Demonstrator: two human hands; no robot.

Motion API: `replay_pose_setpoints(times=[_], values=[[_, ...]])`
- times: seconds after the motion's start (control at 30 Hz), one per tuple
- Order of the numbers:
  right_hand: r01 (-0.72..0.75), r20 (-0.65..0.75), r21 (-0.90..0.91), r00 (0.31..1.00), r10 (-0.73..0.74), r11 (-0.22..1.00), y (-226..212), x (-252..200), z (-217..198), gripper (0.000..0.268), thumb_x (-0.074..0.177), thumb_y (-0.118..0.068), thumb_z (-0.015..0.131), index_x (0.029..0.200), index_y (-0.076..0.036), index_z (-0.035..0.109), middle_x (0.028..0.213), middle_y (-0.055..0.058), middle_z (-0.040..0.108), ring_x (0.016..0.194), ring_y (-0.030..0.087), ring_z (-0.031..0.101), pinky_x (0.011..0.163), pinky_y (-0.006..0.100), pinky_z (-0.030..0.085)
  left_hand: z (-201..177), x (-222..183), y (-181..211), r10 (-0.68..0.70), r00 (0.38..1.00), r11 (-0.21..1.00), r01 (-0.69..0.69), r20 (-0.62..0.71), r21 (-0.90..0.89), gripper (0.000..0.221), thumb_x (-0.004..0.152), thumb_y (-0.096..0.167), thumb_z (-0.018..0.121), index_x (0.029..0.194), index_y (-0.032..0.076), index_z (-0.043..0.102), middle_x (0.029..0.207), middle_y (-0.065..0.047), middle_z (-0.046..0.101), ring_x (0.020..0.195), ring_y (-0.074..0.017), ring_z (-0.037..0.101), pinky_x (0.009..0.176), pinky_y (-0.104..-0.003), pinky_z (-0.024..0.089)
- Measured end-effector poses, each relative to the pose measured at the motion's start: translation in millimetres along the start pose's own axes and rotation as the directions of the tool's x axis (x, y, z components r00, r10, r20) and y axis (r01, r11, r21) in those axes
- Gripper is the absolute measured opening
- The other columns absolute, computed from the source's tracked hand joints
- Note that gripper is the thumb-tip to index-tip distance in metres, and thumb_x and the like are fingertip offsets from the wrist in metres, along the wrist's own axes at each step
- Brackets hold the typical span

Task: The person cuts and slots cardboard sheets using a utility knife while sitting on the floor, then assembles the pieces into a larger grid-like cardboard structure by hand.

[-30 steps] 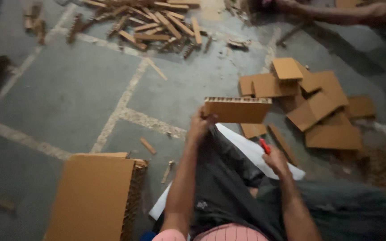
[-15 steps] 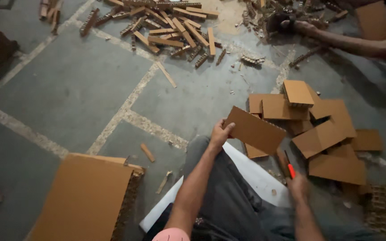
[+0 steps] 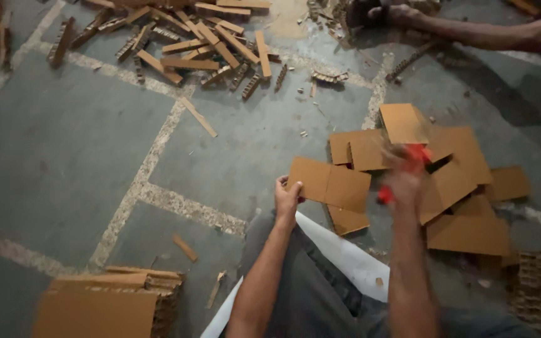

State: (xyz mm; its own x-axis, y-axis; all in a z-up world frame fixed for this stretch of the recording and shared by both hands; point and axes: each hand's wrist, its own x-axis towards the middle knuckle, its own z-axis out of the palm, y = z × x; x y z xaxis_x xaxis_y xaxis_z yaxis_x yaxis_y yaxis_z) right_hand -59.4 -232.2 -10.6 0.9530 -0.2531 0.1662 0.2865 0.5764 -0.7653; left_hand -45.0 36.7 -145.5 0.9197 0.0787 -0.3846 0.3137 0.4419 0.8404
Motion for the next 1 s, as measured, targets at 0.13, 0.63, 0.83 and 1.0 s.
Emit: replay_pose_setpoints(times=[0.13, 0.63, 0.83, 1.0], values=[[-0.108, -0.017, -0.671, 0.991, 0.130, 0.734, -8.2, 22.2, 95.2, 0.035, 0.100, -0.016, 0.067, 0.132, -0.004, 0.062, 0.108, -0.002, 0.069, 0.073, 0.006, 0.051, 0.063, 0.025, 0.045, -5.6, 0.3, 1.8, -0.032, 0.998, 0.999, 0.030, -0.048, -0.041, 0.052, 0.088, 0.022, 0.073, 0.132, 0.008, 0.048, 0.116, -0.013, 0.063, 0.090, -0.0210, 0.066, 0.067, -0.034, 0.057], [-0.092, -0.249, -0.961, 0.699, 0.671, -0.260, 38.1, -232.1, -138.6, 0.026, 0.083, -0.017, 0.071, 0.108, -0.012, 0.073, 0.100, 0.017, 0.074, 0.097, 0.036, 0.071, 0.084, 0.044, 0.055, 6.8, 65.5, 24.2, 0.137, 0.973, 0.897, -0.200, -0.184, -0.393, 0.050, 0.107, 0.035, 0.049, 0.144, 0.002, 0.050, 0.138, -0.014, 0.059, 0.123, -0.0279, 0.060, 0.103, -0.041, 0.052], [-0.178, -0.358, -0.925, 0.705, 0.612, -0.336, 15.1, -197.4, -72.6, 0.042, 0.082, -0.025, 0.078, 0.120, -0.012, 0.069, 0.114, 0.016, 0.071, 0.111, 0.035, 0.066, 0.093, 0.046, 0.052, 12.6, 71.0, 31.2, 0.027, 0.982, 0.892, -0.107, -0.185, -0.439, 0.045, 0.104, 0.029, 0.050, 0.142, 0.006, 0.049, 0.134, -0.010, 0.061, 0.120, -0.0272, 0.062, 0.099, -0.042, 0.054], [-0.129, -0.174, -0.976, 0.949, 0.262, -0.177, 48.6, -140.2, -63.6, 0.071, 0.082, -0.030, 0.079, 0.144, -0.006, 0.053, 0.137, 0.022, 0.058, 0.126, 0.041, 0.055, 0.104, 0.046, 0.045, 24.7, 86.5, 26.4, 0.080, 0.992, 0.914, -0.113, -0.099, -0.390, 0.040, 0.101, 0.014, 0.051, 0.138, 0.001, 0.050, 0.131, -0.014, 0.060, 0.118, -0.0286, 0.061, 0.099, -0.044, 0.054]])
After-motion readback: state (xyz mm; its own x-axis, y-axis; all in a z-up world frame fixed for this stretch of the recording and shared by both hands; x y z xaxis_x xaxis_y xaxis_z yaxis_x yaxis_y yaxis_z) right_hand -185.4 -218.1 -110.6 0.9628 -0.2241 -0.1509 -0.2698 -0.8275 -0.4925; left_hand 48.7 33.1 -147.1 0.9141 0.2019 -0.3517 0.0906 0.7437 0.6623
